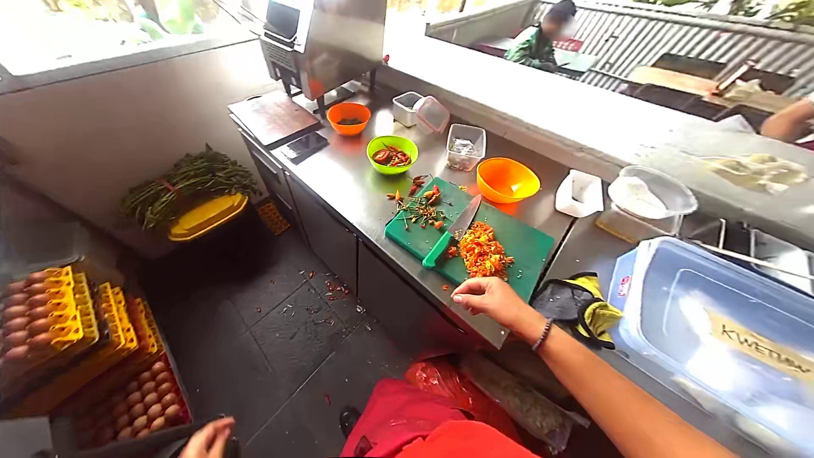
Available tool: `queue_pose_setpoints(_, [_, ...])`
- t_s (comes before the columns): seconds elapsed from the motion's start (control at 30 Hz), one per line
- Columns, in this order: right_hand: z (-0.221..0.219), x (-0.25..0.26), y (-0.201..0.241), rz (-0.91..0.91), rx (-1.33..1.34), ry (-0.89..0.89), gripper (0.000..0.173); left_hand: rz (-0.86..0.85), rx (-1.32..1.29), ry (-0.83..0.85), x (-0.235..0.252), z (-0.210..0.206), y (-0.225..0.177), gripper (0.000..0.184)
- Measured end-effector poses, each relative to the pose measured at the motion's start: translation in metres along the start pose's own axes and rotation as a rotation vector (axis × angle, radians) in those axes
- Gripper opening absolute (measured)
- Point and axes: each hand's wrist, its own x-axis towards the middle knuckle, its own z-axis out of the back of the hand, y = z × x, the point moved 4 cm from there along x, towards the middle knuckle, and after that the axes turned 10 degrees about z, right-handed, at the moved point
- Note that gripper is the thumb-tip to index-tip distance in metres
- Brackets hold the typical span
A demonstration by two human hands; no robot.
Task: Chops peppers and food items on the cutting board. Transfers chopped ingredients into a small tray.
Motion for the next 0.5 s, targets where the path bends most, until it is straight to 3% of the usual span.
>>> queue_pose_setpoints(0.1, [0.025,0.016,-0.001,-0.007,0.017,-0.144,0.007,-0.16,0.056,-0.096,0.088,0.063,-0.097,0.029])
queue_pose_setpoints(0.17, [0.045,0.034,0.005,-0.018,0.014,-0.235,0.007,-0.305,0.05,-0.162,0.119,0.073,-0.161,0.026])
queue_pose_setpoints(0.27, [0.088,0.087,0.03,-0.017,-0.003,-0.331,0.011,-0.508,0.015,-0.141,0.14,0.051,-0.234,0.022])
queue_pose_setpoints(0.4, [0.175,0.204,0.054,0.043,-0.008,-0.528,0.018,-0.573,0.001,0.051,0.158,0.0,-0.272,0.021])
queue_pose_setpoints(0.5, [0.23,0.28,0.068,0.012,-0.022,-0.672,0.049,-0.564,0.009,0.15,0.172,-0.03,-0.292,0.021])
